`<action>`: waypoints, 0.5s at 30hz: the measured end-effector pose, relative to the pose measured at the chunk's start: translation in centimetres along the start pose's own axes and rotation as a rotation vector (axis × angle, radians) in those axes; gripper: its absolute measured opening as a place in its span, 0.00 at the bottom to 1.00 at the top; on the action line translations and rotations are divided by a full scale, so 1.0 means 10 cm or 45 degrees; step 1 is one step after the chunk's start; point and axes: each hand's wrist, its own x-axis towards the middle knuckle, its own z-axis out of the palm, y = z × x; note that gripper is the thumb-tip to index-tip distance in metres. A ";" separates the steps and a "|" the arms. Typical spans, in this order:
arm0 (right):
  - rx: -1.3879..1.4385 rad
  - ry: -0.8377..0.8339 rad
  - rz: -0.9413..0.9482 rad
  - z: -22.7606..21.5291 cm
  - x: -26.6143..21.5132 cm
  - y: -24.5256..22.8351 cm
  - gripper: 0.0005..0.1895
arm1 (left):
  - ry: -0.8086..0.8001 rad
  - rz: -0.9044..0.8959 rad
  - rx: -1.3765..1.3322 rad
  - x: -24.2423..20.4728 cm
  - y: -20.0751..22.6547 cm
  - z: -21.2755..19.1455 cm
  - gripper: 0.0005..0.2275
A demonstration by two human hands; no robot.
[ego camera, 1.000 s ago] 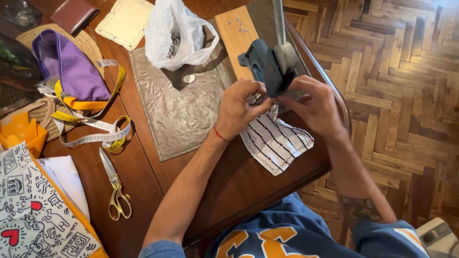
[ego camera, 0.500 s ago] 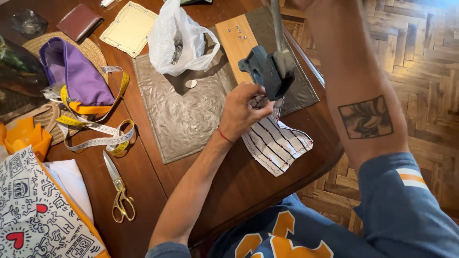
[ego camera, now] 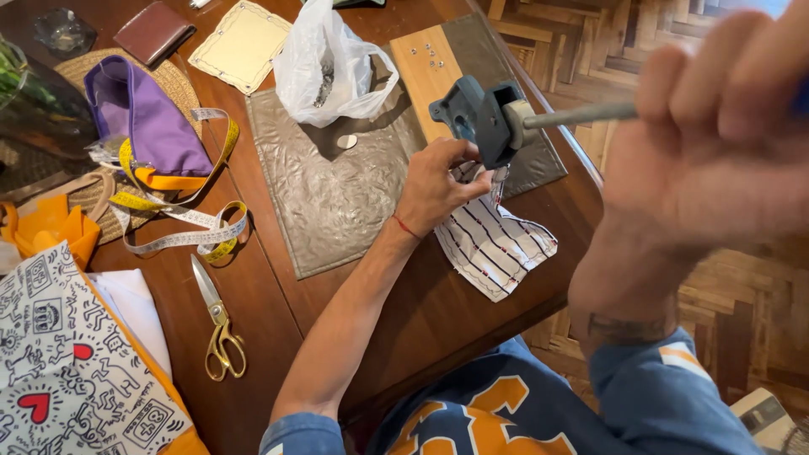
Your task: Assembling a fabric component by marking it and attaching hardware using a manual hand press
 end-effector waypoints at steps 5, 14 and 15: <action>0.452 0.152 -0.141 0.09 -0.29 -0.14 0.21 | 0.009 -0.014 -0.046 0.01 -0.01 0.03 0.13; 0.078 0.042 -0.107 -0.05 -0.28 -0.13 0.30 | -0.031 0.085 -0.068 0.04 0.09 -0.12 0.11; 0.083 0.033 -0.109 -0.05 -0.25 -0.13 0.30 | -0.022 0.088 -0.064 0.08 0.13 -0.21 0.11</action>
